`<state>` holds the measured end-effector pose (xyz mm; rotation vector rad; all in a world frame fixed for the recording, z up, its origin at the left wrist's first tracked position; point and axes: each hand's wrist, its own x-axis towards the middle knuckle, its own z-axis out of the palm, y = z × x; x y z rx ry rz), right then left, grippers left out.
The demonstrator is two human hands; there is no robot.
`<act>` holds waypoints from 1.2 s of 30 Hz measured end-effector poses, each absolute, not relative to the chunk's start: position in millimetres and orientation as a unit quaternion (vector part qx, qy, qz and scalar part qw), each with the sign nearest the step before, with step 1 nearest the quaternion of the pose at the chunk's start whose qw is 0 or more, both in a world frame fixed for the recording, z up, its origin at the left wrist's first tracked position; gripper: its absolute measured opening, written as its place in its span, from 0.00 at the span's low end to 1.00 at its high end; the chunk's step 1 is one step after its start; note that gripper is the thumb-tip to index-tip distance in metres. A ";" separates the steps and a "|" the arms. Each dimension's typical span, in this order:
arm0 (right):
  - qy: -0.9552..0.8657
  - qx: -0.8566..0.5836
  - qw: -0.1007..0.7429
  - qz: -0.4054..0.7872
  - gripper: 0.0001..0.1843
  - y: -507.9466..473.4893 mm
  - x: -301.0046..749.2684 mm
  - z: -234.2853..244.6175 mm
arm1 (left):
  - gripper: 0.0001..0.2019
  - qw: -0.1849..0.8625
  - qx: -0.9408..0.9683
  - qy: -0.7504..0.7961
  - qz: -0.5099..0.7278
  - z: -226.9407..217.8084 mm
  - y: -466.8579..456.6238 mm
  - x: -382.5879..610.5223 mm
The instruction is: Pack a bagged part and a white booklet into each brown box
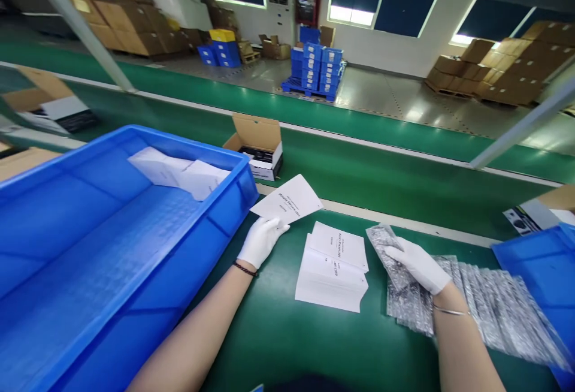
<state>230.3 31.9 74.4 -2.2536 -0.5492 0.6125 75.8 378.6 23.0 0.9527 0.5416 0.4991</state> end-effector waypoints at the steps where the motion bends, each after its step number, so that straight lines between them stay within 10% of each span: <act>1: -0.196 -0.864 0.404 0.227 0.31 30.7 230.1 74.9 | 0.16 0.840 0.426 0.246 0.228 23.7 378.9 75.4; 7: -0.162 -0.755 0.602 0.203 0.32 36.8 210.1 108.0 | 0.16 0.883 0.364 0.193 0.227 25.8 383.0 72.5; 23: -0.462 -0.880 0.105 0.029 0.19 405.7 276.9 164.1 | 0.14 0.889 0.377 0.125 0.229 24.8 394.3 73.3; 36: -0.509 -0.858 0.015 0.071 0.20 410.9 315.1 101.7 | 0.20 0.878 0.370 0.180 0.243 14.5 398.6 91.0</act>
